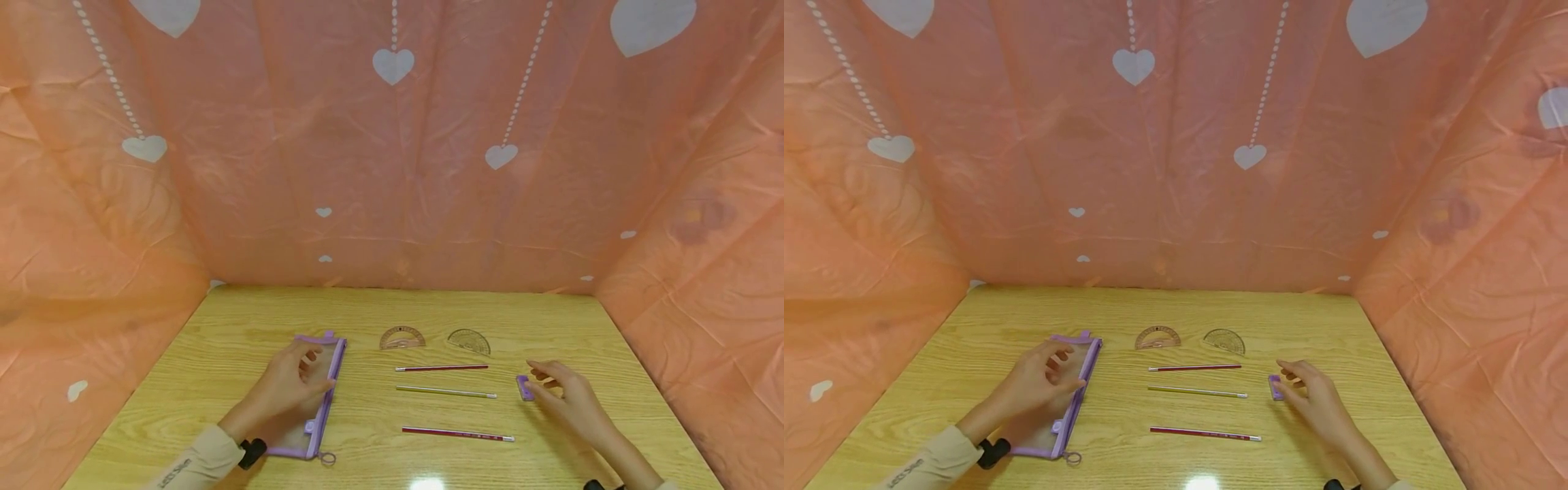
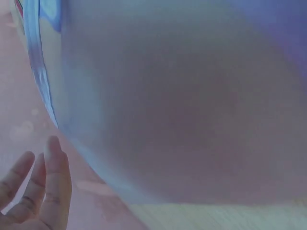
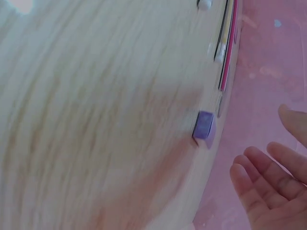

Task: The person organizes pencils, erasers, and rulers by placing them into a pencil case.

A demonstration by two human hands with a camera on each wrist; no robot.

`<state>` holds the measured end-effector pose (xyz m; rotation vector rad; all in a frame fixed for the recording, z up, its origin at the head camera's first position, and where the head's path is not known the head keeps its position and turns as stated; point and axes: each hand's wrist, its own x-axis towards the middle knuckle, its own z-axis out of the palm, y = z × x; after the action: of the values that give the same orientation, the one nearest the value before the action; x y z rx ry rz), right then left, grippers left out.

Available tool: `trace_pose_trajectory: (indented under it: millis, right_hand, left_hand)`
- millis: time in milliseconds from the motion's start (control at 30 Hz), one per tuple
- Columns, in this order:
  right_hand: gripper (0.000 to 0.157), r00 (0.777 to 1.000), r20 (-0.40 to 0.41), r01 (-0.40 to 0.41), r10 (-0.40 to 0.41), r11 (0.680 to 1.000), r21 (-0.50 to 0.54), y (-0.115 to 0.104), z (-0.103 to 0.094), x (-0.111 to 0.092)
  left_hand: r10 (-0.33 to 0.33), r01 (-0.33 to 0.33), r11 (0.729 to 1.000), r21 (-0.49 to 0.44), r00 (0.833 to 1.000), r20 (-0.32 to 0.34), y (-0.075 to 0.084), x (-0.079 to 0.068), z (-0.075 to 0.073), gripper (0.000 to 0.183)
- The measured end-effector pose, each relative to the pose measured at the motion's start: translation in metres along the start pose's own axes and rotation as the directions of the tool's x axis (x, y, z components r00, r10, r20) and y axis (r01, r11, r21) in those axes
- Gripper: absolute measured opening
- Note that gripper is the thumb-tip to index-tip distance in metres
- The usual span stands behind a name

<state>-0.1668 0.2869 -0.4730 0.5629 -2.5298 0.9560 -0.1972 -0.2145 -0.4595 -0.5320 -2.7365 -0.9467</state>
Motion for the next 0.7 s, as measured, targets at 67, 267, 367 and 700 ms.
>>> trace_pose_trajectory:
  millis: [67, 267, 367, 700]
  right_hand:
    - [0.034, 1.000, 0.009, 0.011, -0.011, 1.000, 0.000, -0.002, 0.002, -0.001]
    - [0.027, 0.998, 0.034, 0.045, -0.047, 0.997, 0.057, -0.007, 0.008, -0.003]
    - [0.023, 0.997, 0.049, 0.055, -0.060, 0.995, 0.089, -0.010, 0.010, -0.003]
    - [0.017, 0.987, 0.122, 0.085, -0.107, 0.981, 0.176, -0.017, 0.019, -0.010]
  left_hand:
    - [-0.013, 0.013, 1.000, -0.003, 1.000, 0.011, 0.003, 0.000, 0.002, 0.056]
    - [-0.022, 0.022, 1.000, 0.001, 0.999, 0.031, 0.006, 0.001, 0.010, 0.052]
    - [-0.021, 0.021, 1.000, -0.003, 0.999, 0.031, 0.007, 0.002, 0.013, 0.049]
    - [0.044, -0.044, 0.999, -0.009, 0.999, -0.010, 0.008, 0.002, 0.018, 0.040]
